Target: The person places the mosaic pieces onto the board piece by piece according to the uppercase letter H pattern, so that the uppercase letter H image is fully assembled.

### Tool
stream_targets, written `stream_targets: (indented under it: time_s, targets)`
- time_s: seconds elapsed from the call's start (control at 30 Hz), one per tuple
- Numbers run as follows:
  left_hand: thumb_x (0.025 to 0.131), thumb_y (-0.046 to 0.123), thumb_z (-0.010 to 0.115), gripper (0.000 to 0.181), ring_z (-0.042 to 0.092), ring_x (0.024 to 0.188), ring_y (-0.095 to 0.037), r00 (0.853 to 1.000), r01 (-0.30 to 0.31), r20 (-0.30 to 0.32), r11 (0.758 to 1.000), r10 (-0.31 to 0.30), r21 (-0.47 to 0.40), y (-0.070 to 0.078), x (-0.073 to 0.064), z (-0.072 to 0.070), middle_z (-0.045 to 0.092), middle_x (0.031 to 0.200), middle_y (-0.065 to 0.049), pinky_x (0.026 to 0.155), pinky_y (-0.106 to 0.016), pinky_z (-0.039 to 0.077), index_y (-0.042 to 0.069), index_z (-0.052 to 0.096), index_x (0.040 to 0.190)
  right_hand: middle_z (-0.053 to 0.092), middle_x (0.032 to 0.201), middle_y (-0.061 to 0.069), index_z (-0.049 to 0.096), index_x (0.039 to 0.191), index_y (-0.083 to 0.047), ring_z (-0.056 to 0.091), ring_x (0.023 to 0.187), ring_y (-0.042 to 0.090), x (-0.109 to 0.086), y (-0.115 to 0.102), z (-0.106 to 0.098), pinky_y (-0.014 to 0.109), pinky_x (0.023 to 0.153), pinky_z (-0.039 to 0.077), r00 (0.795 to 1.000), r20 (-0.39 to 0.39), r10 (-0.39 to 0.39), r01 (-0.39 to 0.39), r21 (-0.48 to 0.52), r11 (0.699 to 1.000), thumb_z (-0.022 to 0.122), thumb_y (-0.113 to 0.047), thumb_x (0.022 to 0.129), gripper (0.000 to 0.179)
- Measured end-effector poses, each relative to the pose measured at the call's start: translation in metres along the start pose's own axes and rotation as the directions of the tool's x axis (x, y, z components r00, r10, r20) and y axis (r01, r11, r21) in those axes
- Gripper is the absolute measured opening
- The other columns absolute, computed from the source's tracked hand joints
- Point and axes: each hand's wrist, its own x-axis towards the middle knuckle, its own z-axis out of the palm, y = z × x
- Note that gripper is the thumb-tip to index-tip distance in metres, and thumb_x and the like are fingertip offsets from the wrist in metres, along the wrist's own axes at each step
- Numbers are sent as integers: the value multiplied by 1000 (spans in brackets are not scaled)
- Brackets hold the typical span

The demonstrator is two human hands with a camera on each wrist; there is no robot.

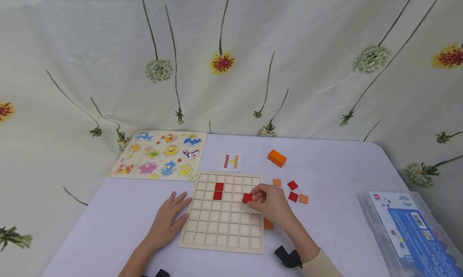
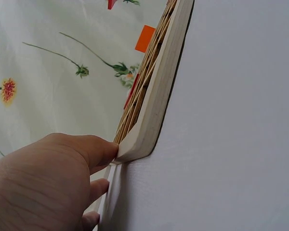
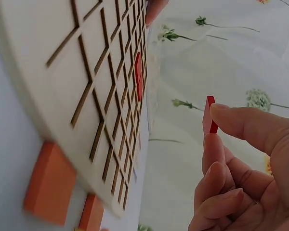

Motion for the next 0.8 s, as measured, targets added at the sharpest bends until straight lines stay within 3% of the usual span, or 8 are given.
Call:
stream_targets:
  time_s: [0.17,0.37,0.8]
  targets:
    - [90,15,65,45,24,146,-45,1000,-1,4,1000,1,10,0,1,0,48,149,-14,114,-66,20,10,59,135,59,69,-4,69,87,-6,51,64,10,20,-13,25,19,56,42,997,53,-60,59,19,998,81,-9,76,16]
    - [91,15,65,45,25,146,-45,1000,-1,5,1000,1,21,0,1,0,48,149,-14,114,-66,20,11,59,135,59,69,-3,69,87,-4,51,61,9,34,-20,51,17,56,44,993,104,-60,55,49,997,82,-8,75,18]
    - [90,15,66,44,25,145,-46,1000,-6,0,1000,6,22,0,0,0,48,148,-14,113,-66,21,10,60,134,58,67,-3,66,85,-5,51,60,9,42,-18,77,19,55,44,979,183,-91,84,45,995,82,-9,75,19]
